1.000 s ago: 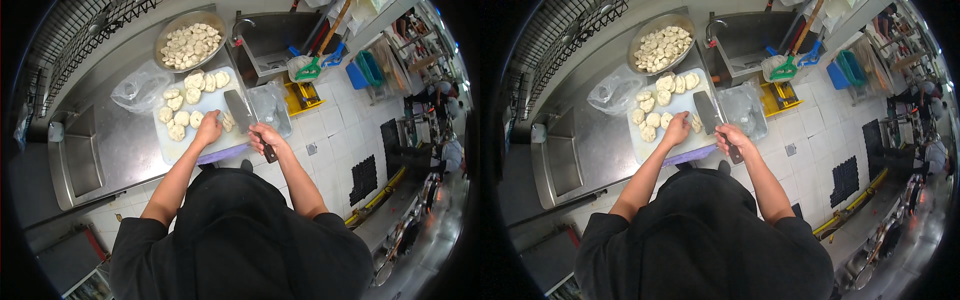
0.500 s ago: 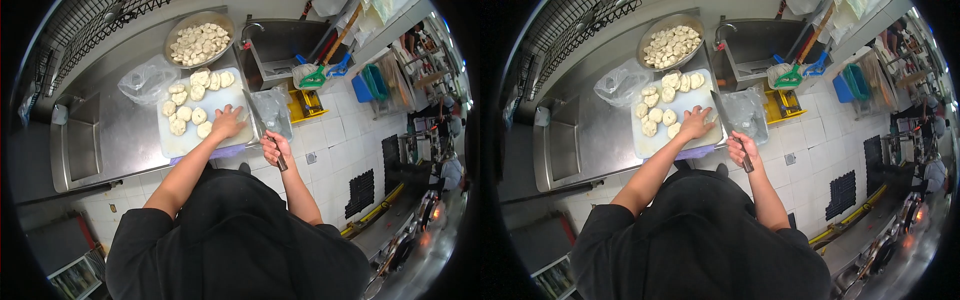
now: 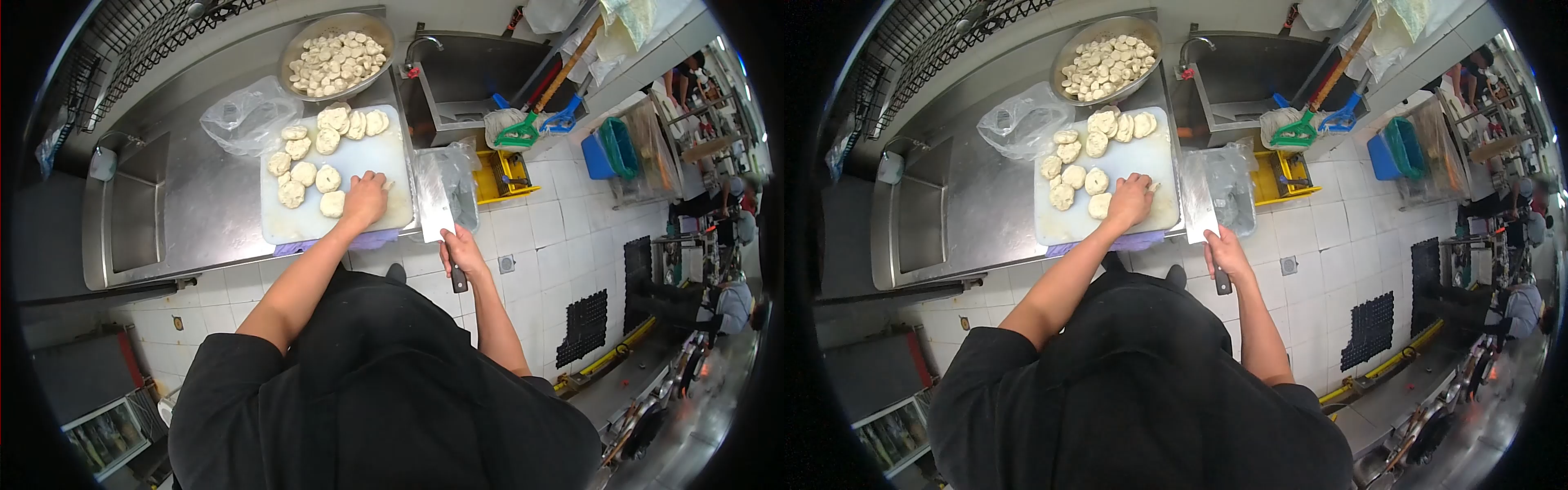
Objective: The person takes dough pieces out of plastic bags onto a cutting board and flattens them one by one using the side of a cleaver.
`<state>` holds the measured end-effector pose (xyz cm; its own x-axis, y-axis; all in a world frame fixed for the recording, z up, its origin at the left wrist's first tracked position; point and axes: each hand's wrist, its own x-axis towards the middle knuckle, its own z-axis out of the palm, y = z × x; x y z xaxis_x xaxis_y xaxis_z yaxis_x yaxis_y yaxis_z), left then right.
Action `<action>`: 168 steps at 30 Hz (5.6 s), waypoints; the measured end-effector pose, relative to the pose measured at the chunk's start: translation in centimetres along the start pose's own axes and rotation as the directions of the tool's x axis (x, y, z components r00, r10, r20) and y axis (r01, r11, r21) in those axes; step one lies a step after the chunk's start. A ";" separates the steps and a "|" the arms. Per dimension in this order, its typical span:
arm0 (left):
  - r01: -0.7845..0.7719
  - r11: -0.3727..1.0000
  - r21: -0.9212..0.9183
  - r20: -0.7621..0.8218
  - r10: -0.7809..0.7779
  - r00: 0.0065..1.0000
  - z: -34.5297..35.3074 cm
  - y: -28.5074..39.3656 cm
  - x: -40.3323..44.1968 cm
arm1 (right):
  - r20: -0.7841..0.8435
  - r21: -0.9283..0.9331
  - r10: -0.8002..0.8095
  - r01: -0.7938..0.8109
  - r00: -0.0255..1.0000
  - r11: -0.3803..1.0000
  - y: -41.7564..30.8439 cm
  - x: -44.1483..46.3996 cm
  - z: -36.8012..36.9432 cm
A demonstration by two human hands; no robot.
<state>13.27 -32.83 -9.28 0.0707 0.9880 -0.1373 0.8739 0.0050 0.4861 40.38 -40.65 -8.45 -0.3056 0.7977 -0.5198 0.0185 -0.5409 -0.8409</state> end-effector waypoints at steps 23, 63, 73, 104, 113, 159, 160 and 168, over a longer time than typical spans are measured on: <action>0.149 0.948 -0.281 -0.340 -0.243 0.908 -19.7 -21.0 8.6 | 0.287 -0.216 0.078 -0.014 0.955 0.976 -15.7 15.2 26.0; 0.510 0.113 -0.853 0.475 -0.239 0.847 -35.3 -46.3 1.3 | 0.025 0.187 -0.458 0.446 0.889 0.875 -16.4 31.2 41.4; -0.185 -0.402 -0.897 -0.013 -0.393 0.920 -21.0 -51.0 -8.6 | 0.303 0.664 0.289 -0.419 0.908 0.619 -16.3 32.9 40.6; 0.090 0.911 0.402 0.316 -0.231 0.920 -27.1 -40.7 -2.5 | 0.612 -0.694 0.077 0.581 0.787 -0.425 -15.3 34.2 44.4; 0.110 0.893 0.437 0.376 -0.292 0.879 -26.0 -40.6 -1.6 | 0.549 -0.751 0.110 0.547 0.828 -0.370 -16.2 33.8 44.2; -0.396 0.912 -0.106 -0.184 0.374 0.909 -2.2 -5.2 -2.4 | -0.097 0.321 0.161 -0.122 0.982 0.939 2.5 -0.8 8.4; -0.385 0.915 -0.120 -0.193 0.359 0.913 -2.0 -5.2 -2.7 | -0.097 0.311 0.157 -0.120 0.983 0.943 2.4 -0.9 8.6; -0.323 0.940 -0.113 -0.193 0.298 0.935 -1.2 -5.5 -3.0 | -0.032 0.260 0.192 -0.177 0.981 0.949 2.0 -4.0 9.5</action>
<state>7.71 -35.61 -10.55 0.2340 0.9549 0.1830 0.7441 -0.2970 0.5985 32.59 -47.43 -6.66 -0.2653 0.6872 -0.6763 -0.1759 -0.7242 -0.6668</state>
